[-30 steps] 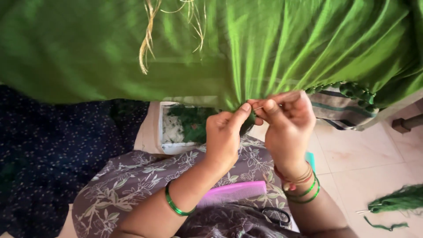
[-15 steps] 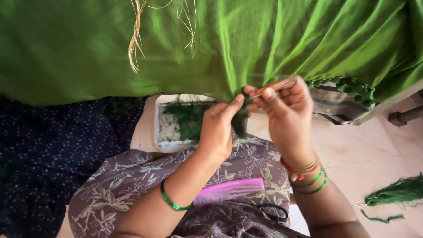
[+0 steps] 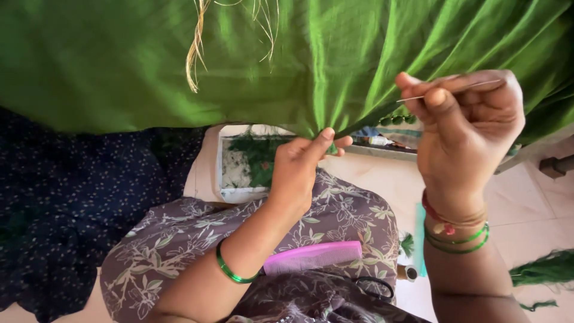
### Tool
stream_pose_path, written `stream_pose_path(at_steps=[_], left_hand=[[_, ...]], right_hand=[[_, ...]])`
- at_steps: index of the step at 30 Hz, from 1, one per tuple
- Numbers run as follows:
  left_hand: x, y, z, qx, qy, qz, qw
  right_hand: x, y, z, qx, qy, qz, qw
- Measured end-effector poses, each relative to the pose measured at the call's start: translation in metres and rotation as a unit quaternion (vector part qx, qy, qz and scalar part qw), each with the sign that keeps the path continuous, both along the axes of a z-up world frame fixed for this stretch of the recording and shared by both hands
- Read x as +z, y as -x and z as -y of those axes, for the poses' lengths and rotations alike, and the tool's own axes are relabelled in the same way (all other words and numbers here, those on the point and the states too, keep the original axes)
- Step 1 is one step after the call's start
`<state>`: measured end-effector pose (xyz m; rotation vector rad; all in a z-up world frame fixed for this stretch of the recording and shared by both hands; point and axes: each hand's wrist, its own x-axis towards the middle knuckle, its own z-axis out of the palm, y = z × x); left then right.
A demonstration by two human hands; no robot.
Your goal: The recorder is attaching green tassels or fringe to the edge of a large green fabric using manual dexterity and tools.
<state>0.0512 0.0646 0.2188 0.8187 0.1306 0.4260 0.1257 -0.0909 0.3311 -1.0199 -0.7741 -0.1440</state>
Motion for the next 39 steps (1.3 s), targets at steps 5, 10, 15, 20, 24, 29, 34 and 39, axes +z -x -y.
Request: stream_pose_path(at_steps=[5, 10, 15, 20, 24, 29, 34, 39], left_hand=[[-0.01, 0.019, -0.007, 0.243, -0.545, 0.075, 0.799], [0.001, 0.026, -0.014, 0.313, -0.598, 0.116, 0.728], [0.0, 0.021, -0.014, 0.318, -0.626, 0.096, 0.705], [-0.039, 0.007, 0.002, -0.043, -0.109, -0.006, 0.993], [-0.033, 0.011, 0.007, -0.004, -0.178, -0.086, 0.98], [-0.049, 0.015, 0.002, 0.111, -0.324, -0.062, 0.937], [-0.015, 0.015, -0.027, 0.112, -0.32, 0.009, 0.941], [0.003, -0.009, -0.032, -0.061, -0.233, -0.072, 0.968]], right_hand=[[0.017, 0.007, 0.006, 0.023, 0.051, -0.054, 0.997], [-0.025, 0.011, 0.035, 0.095, 0.091, -0.043, 0.99], [-0.104, 0.043, 0.04, 0.136, 0.233, -0.138, 0.953], [-0.122, 0.049, 0.017, 0.063, 0.316, 0.21, 0.923], [-0.134, 0.015, -0.012, 0.136, 0.12, -0.193, 0.964], [-0.114, -0.002, -0.053, 0.312, 0.018, -0.328, 0.891], [-0.171, -0.001, -0.055, 0.189, 0.029, -0.264, 0.945], [-0.175, 0.013, -0.031, 0.134, 0.084, -0.17, 0.973]])
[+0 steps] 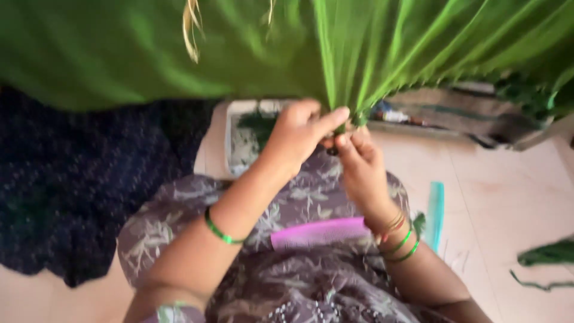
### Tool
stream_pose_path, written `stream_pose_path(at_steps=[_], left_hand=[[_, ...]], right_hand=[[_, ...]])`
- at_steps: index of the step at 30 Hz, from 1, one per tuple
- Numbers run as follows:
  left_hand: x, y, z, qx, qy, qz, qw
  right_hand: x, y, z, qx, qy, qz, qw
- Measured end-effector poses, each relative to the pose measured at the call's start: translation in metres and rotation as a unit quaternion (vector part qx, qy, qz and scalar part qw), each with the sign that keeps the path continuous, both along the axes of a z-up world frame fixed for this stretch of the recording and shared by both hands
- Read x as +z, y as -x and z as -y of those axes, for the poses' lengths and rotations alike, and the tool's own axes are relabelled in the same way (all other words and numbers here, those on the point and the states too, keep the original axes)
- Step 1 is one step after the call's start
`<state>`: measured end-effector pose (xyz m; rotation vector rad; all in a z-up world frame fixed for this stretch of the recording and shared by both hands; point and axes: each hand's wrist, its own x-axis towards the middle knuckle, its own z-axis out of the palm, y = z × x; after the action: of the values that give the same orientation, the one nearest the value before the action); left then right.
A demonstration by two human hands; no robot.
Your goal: The recorder is attaching green tassels or fringe to the edge of a large green fabric using manual dexterity and tools.
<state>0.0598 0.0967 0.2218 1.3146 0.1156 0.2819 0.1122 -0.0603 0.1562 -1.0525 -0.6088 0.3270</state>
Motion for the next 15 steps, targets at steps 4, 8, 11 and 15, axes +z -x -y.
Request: stream_pose_path(at_steps=[4, 8, 11, 15], left_hand=[[-0.007, -0.008, -0.004, 0.046, -0.087, 0.012, 0.995], [0.011, -0.01, -0.012, -0.025, 0.013, 0.157, 0.987], [-0.009, -0.021, -0.017, -0.049, -0.024, 0.15, 0.987], [0.0, -0.024, -0.022, -0.07, -0.012, 0.172, 0.983]], right_hand=[[0.004, 0.013, 0.037, -0.011, 0.171, 0.014, 0.985], [-0.048, 0.025, 0.079, 0.052, 0.373, 0.136, 0.917], [-0.056, 0.061, 0.08, 0.16, 0.387, 0.549, 0.724], [-0.04, 0.074, 0.067, 0.139, 0.484, 0.586, 0.635]])
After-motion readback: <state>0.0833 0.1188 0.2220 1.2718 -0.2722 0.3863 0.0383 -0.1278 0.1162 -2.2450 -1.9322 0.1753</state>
